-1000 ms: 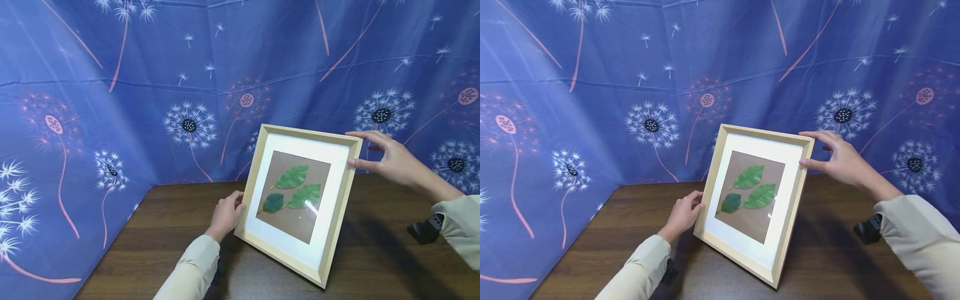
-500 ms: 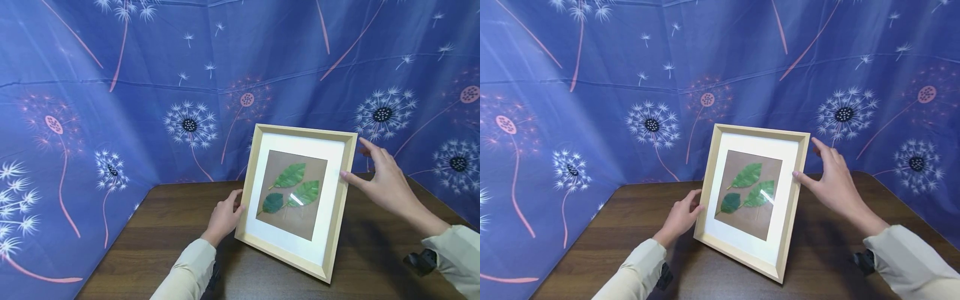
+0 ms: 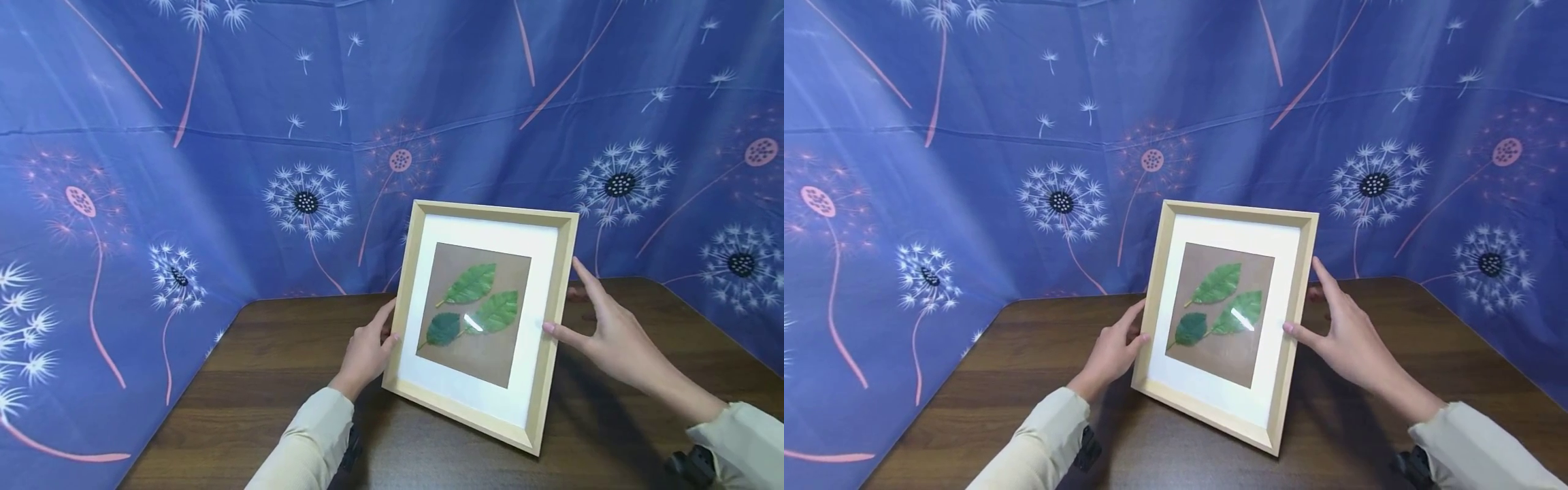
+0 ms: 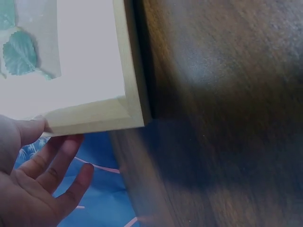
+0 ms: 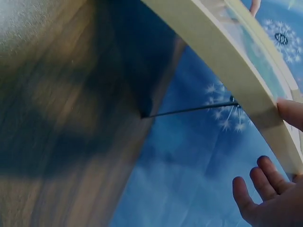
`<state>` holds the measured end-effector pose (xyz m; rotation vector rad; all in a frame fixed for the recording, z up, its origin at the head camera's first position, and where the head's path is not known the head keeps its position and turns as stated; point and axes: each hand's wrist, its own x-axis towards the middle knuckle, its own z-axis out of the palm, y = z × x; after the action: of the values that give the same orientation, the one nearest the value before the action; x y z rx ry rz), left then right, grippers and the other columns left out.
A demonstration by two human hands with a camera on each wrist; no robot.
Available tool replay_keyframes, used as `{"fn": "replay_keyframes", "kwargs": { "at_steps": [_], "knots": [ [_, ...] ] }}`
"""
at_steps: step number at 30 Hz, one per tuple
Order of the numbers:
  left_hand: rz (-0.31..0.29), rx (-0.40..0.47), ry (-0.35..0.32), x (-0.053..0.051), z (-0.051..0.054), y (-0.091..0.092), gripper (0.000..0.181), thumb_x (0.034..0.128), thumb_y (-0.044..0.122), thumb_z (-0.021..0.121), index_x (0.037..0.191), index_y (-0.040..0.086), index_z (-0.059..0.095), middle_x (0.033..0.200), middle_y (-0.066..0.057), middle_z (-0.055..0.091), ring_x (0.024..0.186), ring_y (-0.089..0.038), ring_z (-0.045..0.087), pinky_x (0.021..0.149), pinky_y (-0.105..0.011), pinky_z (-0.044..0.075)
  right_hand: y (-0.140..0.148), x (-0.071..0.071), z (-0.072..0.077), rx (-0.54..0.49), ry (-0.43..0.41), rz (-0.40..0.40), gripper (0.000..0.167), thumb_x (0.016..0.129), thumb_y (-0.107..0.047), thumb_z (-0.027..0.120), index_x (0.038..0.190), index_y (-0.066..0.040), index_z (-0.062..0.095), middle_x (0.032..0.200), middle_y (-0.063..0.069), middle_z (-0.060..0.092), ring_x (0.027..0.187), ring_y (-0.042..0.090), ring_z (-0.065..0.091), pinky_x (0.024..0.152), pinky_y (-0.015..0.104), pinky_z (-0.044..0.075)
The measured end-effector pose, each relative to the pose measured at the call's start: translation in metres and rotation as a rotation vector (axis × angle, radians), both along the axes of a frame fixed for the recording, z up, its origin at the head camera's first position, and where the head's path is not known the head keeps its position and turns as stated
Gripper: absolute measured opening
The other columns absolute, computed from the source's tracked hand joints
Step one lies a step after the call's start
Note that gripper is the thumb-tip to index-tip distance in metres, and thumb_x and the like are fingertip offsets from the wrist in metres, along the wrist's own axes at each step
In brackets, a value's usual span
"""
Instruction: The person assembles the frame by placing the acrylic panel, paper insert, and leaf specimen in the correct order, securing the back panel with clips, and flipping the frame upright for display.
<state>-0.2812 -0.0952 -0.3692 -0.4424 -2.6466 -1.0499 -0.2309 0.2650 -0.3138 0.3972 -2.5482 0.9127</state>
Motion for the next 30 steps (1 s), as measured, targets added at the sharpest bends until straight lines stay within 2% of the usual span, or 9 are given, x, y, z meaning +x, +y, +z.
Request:
{"fn": "replay_keyframes", "kwargs": {
  "at_steps": [4,8,15,20,26,30],
  "knots": [
    [-0.008,-0.023,0.008,0.002,-0.001,0.004,0.063,0.0965,0.006,0.069,0.153,0.016,0.043,0.102,-0.015,0.074,0.086,-0.030,0.072,0.074,-0.048,0.059,0.007,-0.009,-0.001,0.008,-0.007,0.022,0.107,0.092,-0.028,0.078,0.165,-0.019,0.001,0.132,0.033,0.055,0.125,0.058,0.045,0.088,0.074,0.038],
    [0.015,-0.073,0.017,0.004,-0.001,0.010,0.064,0.0963,0.009,0.071,0.153,0.016,0.042,0.101,-0.014,0.075,0.080,-0.027,0.071,0.066,-0.044,0.057,0.013,-0.020,-0.001,0.031,-0.030,0.030,0.102,0.095,-0.027,0.075,0.165,-0.020,0.002,0.133,0.035,0.055,0.124,0.060,0.046,0.086,0.073,0.041],
    [0.099,-0.156,-0.032,0.011,0.003,0.027,0.064,0.0991,0.013,0.067,0.154,0.012,0.035,0.074,-0.013,0.068,0.053,-0.020,0.060,0.046,-0.037,0.046,0.016,-0.037,-0.001,0.058,-0.092,0.023,0.091,0.102,-0.029,0.065,0.165,-0.017,0.001,0.125,0.034,0.058,0.113,0.052,0.057,0.083,0.067,0.047],
    [0.159,-0.177,0.004,0.015,0.004,0.039,0.058,0.0977,0.005,0.061,0.149,0.007,0.036,0.063,-0.012,0.060,0.048,-0.024,0.057,0.041,-0.038,0.043,0.013,-0.046,-0.001,0.032,-0.134,0.041,0.084,0.106,-0.029,0.057,0.165,-0.017,-0.002,0.125,0.036,0.059,0.111,0.052,0.060,0.086,0.065,0.050],
    [0.184,-0.182,0.010,0.019,0.004,0.048,0.051,0.0982,0.001,0.056,0.144,0.004,0.034,0.051,-0.007,0.048,0.042,-0.020,0.048,0.037,-0.035,0.038,0.010,-0.052,0.000,-0.026,-0.207,0.058,0.082,0.108,-0.028,0.051,0.163,-0.022,-0.010,0.128,0.041,0.055,0.101,0.047,0.067,0.071,0.051,0.061],
    [0.195,-0.193,0.011,0.021,0.004,0.056,0.048,0.0981,-0.001,0.055,0.141,0.000,0.034,0.049,-0.006,0.044,0.040,-0.019,0.046,0.036,-0.034,0.038,0.011,-0.053,-0.001,-0.047,-0.207,0.046,0.081,0.109,-0.025,0.051,0.164,-0.023,-0.009,0.125,0.040,0.057,0.092,0.039,0.070,0.066,0.045,0.062]
  ]
}}
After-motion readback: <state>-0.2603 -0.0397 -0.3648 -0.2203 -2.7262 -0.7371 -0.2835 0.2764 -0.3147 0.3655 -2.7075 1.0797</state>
